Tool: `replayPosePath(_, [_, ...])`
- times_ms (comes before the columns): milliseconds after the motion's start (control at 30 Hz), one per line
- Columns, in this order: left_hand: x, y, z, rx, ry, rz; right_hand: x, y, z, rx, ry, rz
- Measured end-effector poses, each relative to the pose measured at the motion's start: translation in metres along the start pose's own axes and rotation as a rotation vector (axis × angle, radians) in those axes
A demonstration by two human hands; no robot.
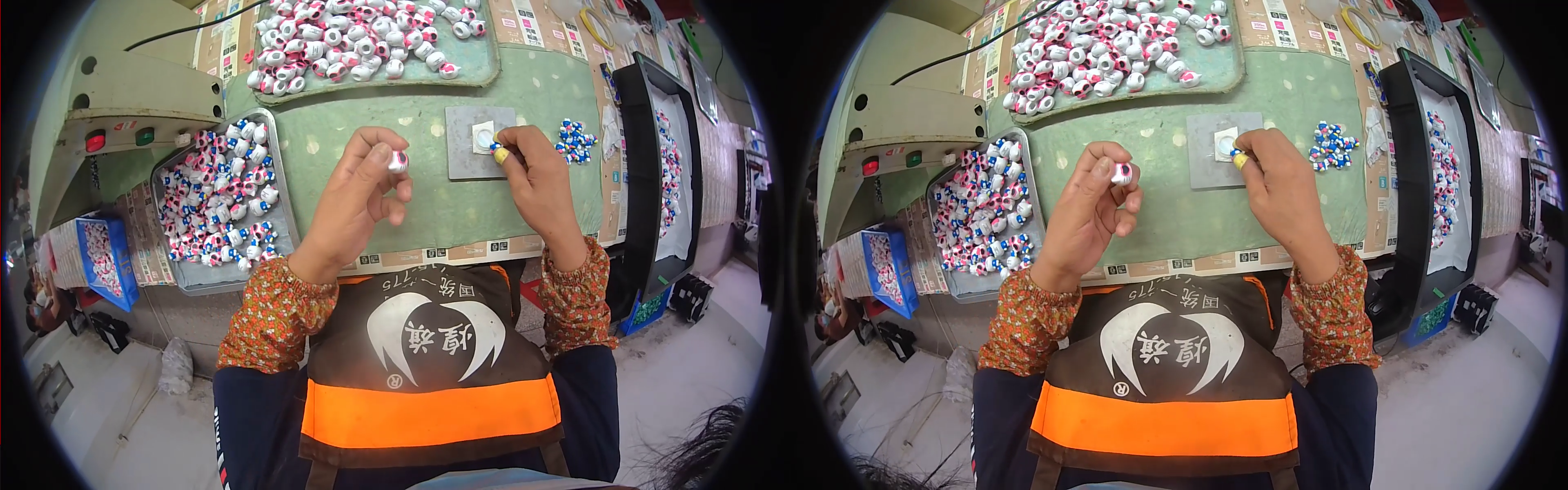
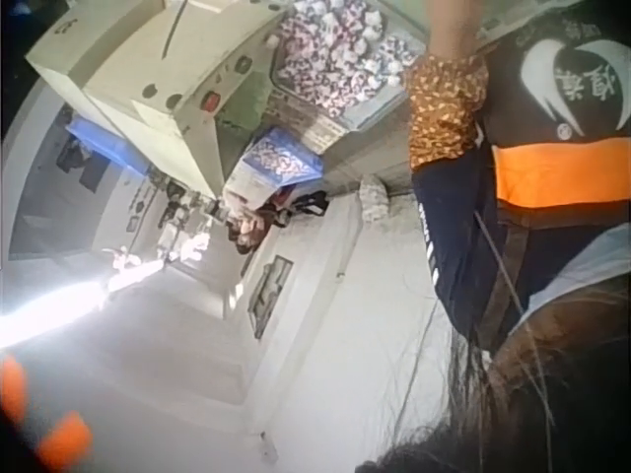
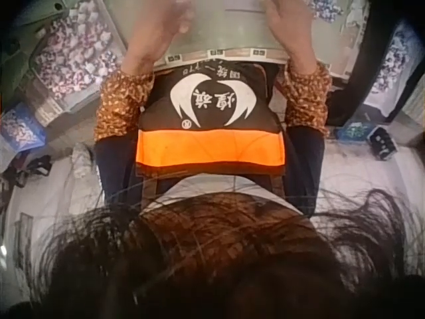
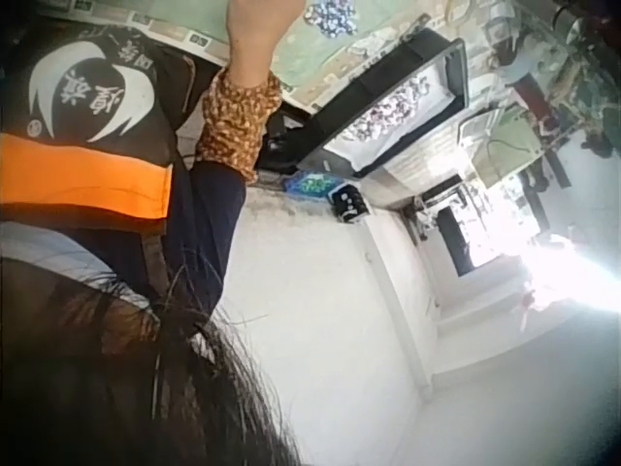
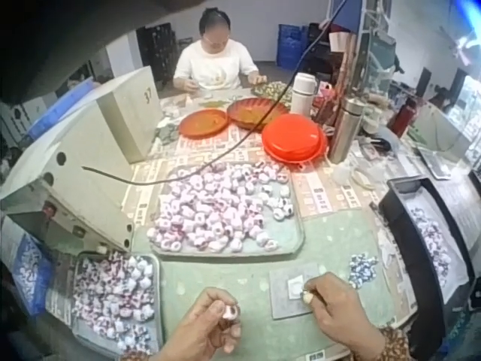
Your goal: The person assembles toy components by applying adhesive to plastic parts and attaching them together by hand at a workshop bench.
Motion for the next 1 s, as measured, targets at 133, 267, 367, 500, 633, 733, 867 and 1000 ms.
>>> replayPosePath(133, [-0.01, -0.011, -0.004, 0.004, 0.104, 0.019, 0.009, -0.003, 0.004, -0.175, -0.023, -0.091])
replayPosePath(267, [-0.012, -0.015, -0.004, 0.017, 0.116, 0.023, 0.014, -0.008, 0.008, -0.236, -0.021, -0.108])
replayPosePath(367, [-0.014, -0.027, -0.01, -0.003, 0.141, -0.032, 0.013, -0.012, 0.012, -0.284, -0.016, -0.132])
replayPosePath(500, [-0.013, -0.047, -0.011, -0.152, -0.017, -0.064, 0.013, -0.014, 0.014, -0.307, 0.001, -0.165])
replayPosePath(633, [-0.007, -0.056, 0.0, -0.181, 0.05, -0.025, 0.013, -0.01, 0.011, -0.267, -0.03, -0.131])
replayPosePath(733, [-0.005, -0.06, 0.001, -0.229, 0.037, -0.038, 0.006, -0.01, 0.006, -0.026, 0.033, -0.009])
replayPosePath(867, [-0.001, -0.069, -0.001, -0.215, 0.013, -0.032, -0.012, -0.022, 0.019, 0.25, 0.012, 0.081])
replayPosePath(1000, [0.001, -0.074, 0.002, -0.188, 0.027, 0.053, -0.034, -0.035, 0.049, 0.489, -0.116, 0.122])
Point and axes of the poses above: each hand's wrist, its own x-axis towards the middle knuckle, its own z-axis out of the palm, y = z × x, the point moved 6 cm from there along x, towards the middle knuckle, and after that the axes turned 7 degrees about -y, right-handed, at the moved point
